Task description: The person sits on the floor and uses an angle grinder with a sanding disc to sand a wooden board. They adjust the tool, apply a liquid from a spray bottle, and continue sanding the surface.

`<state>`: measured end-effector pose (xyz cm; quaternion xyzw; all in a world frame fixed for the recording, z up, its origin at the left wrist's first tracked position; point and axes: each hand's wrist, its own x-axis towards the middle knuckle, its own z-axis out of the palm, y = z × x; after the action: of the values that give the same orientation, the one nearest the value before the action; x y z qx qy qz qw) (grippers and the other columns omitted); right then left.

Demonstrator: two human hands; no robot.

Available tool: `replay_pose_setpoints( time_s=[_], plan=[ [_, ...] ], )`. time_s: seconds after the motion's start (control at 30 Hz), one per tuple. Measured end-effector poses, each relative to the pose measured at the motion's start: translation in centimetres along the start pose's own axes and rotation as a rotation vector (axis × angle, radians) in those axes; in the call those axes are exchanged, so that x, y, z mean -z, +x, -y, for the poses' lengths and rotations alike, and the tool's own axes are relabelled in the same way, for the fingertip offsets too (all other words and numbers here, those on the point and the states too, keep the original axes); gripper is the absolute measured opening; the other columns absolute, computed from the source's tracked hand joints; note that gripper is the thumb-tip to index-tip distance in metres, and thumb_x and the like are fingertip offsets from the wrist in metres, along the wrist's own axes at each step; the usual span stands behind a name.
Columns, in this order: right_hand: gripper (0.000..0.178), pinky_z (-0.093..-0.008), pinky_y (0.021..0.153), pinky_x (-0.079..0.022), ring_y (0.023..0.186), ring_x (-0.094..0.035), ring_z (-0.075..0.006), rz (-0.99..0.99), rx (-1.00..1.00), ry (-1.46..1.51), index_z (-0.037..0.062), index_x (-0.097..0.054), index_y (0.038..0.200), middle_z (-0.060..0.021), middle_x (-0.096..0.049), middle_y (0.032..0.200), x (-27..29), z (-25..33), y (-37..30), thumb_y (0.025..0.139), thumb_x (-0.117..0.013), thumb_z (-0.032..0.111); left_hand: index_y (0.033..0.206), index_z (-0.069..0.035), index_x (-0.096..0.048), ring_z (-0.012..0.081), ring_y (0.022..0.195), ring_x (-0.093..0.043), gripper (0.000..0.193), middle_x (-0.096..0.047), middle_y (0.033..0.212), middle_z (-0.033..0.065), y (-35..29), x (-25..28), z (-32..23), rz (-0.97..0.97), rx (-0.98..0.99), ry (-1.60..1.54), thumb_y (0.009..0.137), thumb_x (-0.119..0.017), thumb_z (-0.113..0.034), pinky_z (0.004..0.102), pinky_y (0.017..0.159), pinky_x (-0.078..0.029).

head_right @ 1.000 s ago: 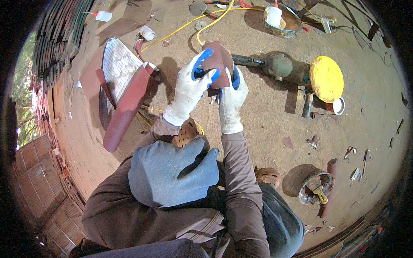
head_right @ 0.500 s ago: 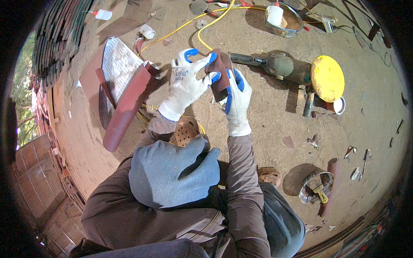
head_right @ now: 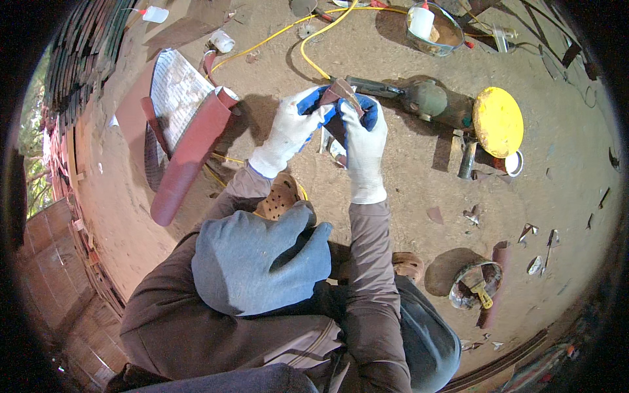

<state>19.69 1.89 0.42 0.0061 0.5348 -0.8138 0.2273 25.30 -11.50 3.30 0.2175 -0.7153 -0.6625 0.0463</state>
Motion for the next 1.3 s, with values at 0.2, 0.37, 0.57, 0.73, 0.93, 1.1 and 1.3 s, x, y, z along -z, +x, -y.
replay_pose_setpoints(
  time_s=[0.2, 0.37, 0.57, 0.73, 0.93, 1.1, 1.3],
  plan=[
    [0.053, -0.0320, 0.099, -0.046, 0.112, -0.058, -0.0193, -0.372, 0.485, -0.808, 0.0002, -0.047, 0.139, -0.0144, -0.059, 0.125, -2.9, 1.2, -1.4, 0.091, -0.069, 0.010, 0.122, 0.003, -0.063, 0.0082, 0.093, -0.064, 0.030, -0.071, 0.106, 0.0045, 0.3, -1.4, 1.9, -0.069, -0.019, -0.110, 0.094, -0.063, -0.006, 0.0244, 0.079, -0.054],
    [0.050, -0.0338, 0.100, -0.045, 0.115, -0.056, -0.0204, -0.105, 0.278, -0.571, 0.0019, -0.049, 0.138, -0.0138, -0.057, 0.124, 1.0, 0.4, -0.1, 0.093, -0.065, 0.014, 0.124, 0.003, -0.061, 0.0079, 0.093, -0.061, 0.033, -0.070, 0.106, 0.0041, 0.4, -0.9, 0.3, 0.063, -0.016, 0.033, 0.096, -0.065, -0.014, 0.0257, 0.082, -0.053],
    [0.037, -0.0316, 0.098, -0.047, 0.108, -0.060, -0.0164, 0.161, 0.159, -0.249, 0.0023, -0.057, 0.129, -0.0068, -0.063, 0.117, 2.8, 0.7, 0.1, 0.094, -0.065, 0.012, 0.124, 0.006, -0.058, 0.0111, 0.089, -0.061, 0.045, -0.070, 0.099, 0.0090, -0.1, -0.1, 0.1, 0.256, -0.064, 0.144, 0.098, -0.065, -0.029, 0.0293, 0.079, -0.052],
    [0.036, -0.0307, 0.100, -0.046, 0.115, -0.060, -0.0159, 0.371, 0.090, -0.303, 0.0004, -0.059, 0.126, -0.0091, -0.063, 0.124, 2.8, 2.6, 0.1, 0.092, -0.067, 0.011, 0.119, 0.001, -0.062, 0.0075, 0.081, -0.059, 0.037, -0.068, 0.096, 0.0026, -1.2, 0.2, 0.3, 0.339, 0.041, 0.131, 0.099, -0.063, -0.029, 0.0280, 0.071, -0.050],
    [0.053, -0.0318, 0.100, -0.047, 0.120, -0.057, -0.0167, 0.283, 0.029, -0.259, 0.0005, -0.048, 0.142, -0.0127, -0.057, 0.134, 2.1, 3.0, 0.1, 0.093, -0.066, 0.012, 0.119, -0.002, -0.064, 0.0067, 0.087, -0.063, 0.027, -0.068, 0.105, 0.0003, -1.4, -1.9, 2.4, 0.184, 0.309, -0.552, 0.096, -0.064, -0.016, 0.0250, 0.076, -0.053],
    [0.060, -0.0329, 0.103, -0.047, 0.122, -0.056, -0.0194, 0.292, -0.098, 0.054, 0.0024, -0.034, 0.151, -0.0138, -0.052, 0.140, 1.8, 3.2, -0.3, 0.099, -0.062, 0.016, 0.121, 0.000, -0.063, 0.0056, 0.091, -0.063, 0.029, -0.069, 0.107, 0.0018, -0.6, -2.0, 1.6, 0.140, 0.263, -0.430, 0.094, -0.066, -0.011, 0.0235, 0.077, -0.053],
    [0.052, -0.0439, 0.101, -0.053, 0.123, -0.058, -0.0271, 0.257, -0.107, 0.124, 0.0091, -0.034, 0.152, -0.0146, -0.053, 0.140, 3.4, 3.5, -0.6, 0.104, -0.052, 0.018, 0.130, -0.001, -0.061, 0.0039, 0.090, -0.062, 0.039, -0.069, 0.109, -0.0003, 0.7, -1.7, 0.8, 0.340, 0.239, -0.405, 0.094, -0.069, -0.015, 0.0223, 0.076, -0.052]
  ],
)
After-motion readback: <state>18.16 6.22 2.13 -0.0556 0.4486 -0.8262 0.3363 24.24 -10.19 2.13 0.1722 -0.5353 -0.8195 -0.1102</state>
